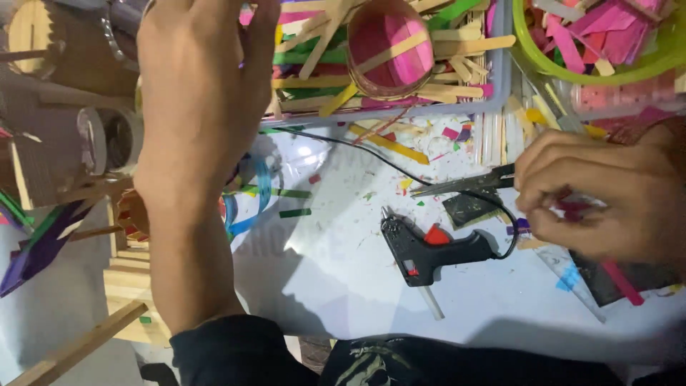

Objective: The person is decorating a small cylindrical container by gluing colored wooden sticks and paper strips to its surface and rim using a hot glue gun and scissors.

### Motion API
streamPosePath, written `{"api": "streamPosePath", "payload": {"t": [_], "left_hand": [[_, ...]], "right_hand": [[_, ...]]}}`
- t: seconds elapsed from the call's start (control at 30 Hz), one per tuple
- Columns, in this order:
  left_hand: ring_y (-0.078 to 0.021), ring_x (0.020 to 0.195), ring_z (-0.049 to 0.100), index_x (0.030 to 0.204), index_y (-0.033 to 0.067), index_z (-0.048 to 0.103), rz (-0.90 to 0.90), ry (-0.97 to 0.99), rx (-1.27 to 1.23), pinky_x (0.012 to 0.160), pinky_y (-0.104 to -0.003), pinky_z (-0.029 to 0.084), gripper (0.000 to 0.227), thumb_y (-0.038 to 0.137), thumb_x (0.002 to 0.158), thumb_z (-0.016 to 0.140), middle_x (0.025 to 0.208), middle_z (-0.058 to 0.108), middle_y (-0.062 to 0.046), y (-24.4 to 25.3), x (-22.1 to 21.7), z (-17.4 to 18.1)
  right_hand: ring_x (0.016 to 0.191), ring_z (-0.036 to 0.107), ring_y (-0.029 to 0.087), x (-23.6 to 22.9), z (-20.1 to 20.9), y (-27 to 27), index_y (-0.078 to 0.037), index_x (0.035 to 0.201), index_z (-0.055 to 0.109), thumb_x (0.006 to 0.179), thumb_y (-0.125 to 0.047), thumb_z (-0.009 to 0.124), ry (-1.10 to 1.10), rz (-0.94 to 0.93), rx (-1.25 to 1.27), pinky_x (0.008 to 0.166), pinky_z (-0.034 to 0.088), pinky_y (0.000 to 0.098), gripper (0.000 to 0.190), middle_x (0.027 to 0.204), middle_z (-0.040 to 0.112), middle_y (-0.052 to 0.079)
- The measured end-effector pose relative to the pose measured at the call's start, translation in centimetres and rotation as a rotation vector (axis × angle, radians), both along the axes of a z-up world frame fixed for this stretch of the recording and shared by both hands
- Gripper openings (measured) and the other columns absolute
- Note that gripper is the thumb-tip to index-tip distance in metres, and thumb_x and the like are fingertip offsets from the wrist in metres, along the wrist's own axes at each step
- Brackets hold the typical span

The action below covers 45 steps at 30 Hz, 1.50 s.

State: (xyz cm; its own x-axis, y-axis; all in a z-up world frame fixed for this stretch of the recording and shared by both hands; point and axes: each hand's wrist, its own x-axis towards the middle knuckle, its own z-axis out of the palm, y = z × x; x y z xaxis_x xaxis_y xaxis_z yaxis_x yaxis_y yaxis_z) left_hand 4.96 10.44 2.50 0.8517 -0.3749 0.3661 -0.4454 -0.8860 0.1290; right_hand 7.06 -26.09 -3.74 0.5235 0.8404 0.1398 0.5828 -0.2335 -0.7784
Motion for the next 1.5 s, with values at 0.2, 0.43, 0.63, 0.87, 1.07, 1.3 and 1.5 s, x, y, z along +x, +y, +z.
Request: {"api": "streamPosePath", "payload": {"t": [0.2,0.43,0.63,0.87,1.07,1.3,1.5], "left_hand": [[-0.0322,0.072,0.065,0.100,0.0027,0.068,0.224,0.185,0.083,0.052,-0.045,0.046,0.010,-0.003,0.093,0.071,0.097,0.070,-0.013,1.0,-1.0,-2.6],[-0.0392,0.074,0.068,0.111,0.0097,0.071,0.284,0.140,0.217,0.046,-0.049,0.047,0.019,0.014,0.095,0.079,0.106,0.070,-0.012,1.6,-0.2,-4.2],[-0.0465,0.068,0.063,0.105,0.0050,0.068,0.213,0.172,0.134,0.044,-0.054,0.042,0.019,-0.003,0.088,0.071,0.096,0.070,-0.015,2.3,0.4,-4.0],[-0.0429,0.075,0.067,0.113,-0.0020,0.068,0.209,0.306,0.069,0.054,-0.053,0.050,0.024,-0.003,0.090,0.073,0.103,0.072,-0.019,3.3,0.0,-1.8],[-0.0288,0.084,0.071,0.120,-0.0145,0.070,0.057,0.311,-0.014,0.072,-0.039,0.057,0.030,-0.021,0.091,0.065,0.103,0.074,-0.023,4.7,-1.6,1.8],[-0.0386,0.098,0.057,0.117,-0.0029,0.076,0.172,0.104,0.251,0.085,-0.048,0.044,0.022,-0.013,0.099,0.066,0.108,0.070,-0.018,7.5,-3.3,3.8],[-0.0356,0.086,0.040,0.102,0.0010,0.063,0.134,0.128,0.272,0.079,-0.048,0.035,0.016,-0.014,0.100,0.059,0.093,0.054,-0.015,6.9,-2.7,3.9]], "right_hand": [[0.100,0.072,0.021,-0.2,-0.7,0.0,-0.008,0.096,0.075,0.081,-0.009,0.075,-0.079,-0.009,0.010,0.081,0.055,0.0329,0.015,0.101,0.076,0.006],[0.107,0.071,0.029,-0.6,0.0,0.9,-0.002,0.102,0.074,0.074,-0.015,0.085,-0.057,-0.013,0.109,0.096,0.059,0.0430,0.033,0.106,0.074,0.012],[0.112,0.070,0.029,-0.4,-0.2,0.5,-0.003,0.105,0.073,0.073,-0.017,0.086,-0.094,0.012,0.086,0.101,0.058,0.0466,0.037,0.111,0.073,0.013],[0.110,0.071,0.029,-0.5,0.5,0.4,-0.002,0.105,0.074,0.074,-0.019,0.085,-0.105,0.002,0.036,0.102,0.059,0.0453,0.037,0.109,0.074,0.013],[0.106,0.071,0.031,-0.5,0.4,0.4,0.002,0.103,0.074,0.073,-0.018,0.086,-0.126,0.003,0.050,0.099,0.058,0.0458,0.038,0.104,0.076,0.015],[0.105,0.071,0.032,-0.6,0.7,0.9,0.004,0.116,0.070,0.081,-0.017,0.080,-0.212,-0.011,-0.004,0.097,0.058,0.0449,0.041,0.110,0.073,0.018],[0.114,0.067,0.035,0.4,2.1,4.0,0.001,0.145,0.059,0.097,-0.021,0.078,-0.523,-0.028,-0.025,0.097,0.061,0.0450,0.056,0.129,0.059,0.024]]}}
